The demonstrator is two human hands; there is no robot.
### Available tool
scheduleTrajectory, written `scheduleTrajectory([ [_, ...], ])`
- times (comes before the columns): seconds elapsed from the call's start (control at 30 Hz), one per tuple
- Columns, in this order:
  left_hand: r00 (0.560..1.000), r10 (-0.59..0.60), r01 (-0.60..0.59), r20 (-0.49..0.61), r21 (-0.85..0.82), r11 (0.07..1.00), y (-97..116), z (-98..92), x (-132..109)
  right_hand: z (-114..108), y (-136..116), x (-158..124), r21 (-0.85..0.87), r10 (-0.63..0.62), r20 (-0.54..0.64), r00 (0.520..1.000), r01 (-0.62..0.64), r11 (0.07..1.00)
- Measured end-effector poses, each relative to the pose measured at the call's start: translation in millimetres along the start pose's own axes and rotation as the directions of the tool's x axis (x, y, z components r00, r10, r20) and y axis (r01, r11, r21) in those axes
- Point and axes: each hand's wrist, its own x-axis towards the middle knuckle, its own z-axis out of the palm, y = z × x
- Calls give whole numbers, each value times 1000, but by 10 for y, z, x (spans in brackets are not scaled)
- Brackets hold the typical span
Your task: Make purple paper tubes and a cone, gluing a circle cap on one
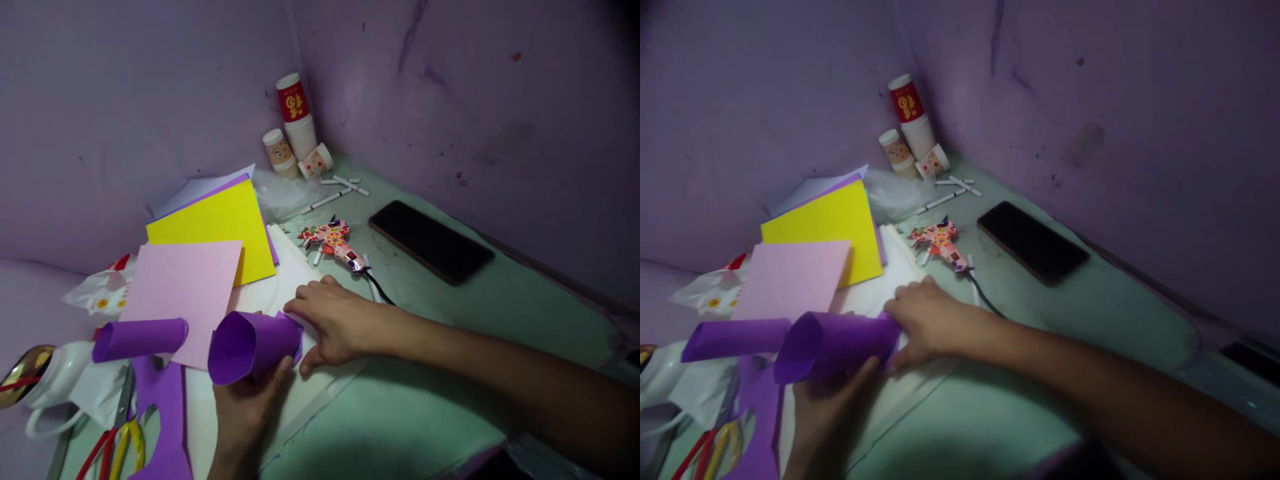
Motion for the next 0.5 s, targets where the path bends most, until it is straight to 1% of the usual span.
scheduleTrajectory([
  [0.17, 1000, 24, -24, -4, 72, 997, -22, -2, -8, 95, -92, 5, -65, 67, -54, 996, -71, 995],
  [0.33, 997, 74, -72, -1, 194, 978, -51, -30, 5, 167, -130, 22, -74, 111, -94, 989, -118, 990],
  [0.5, 993, 118, -114, -1, 231, 966, -65, -51, 17, 156, -152, 33, -45, 145, -86, 986, -149, 988],
])
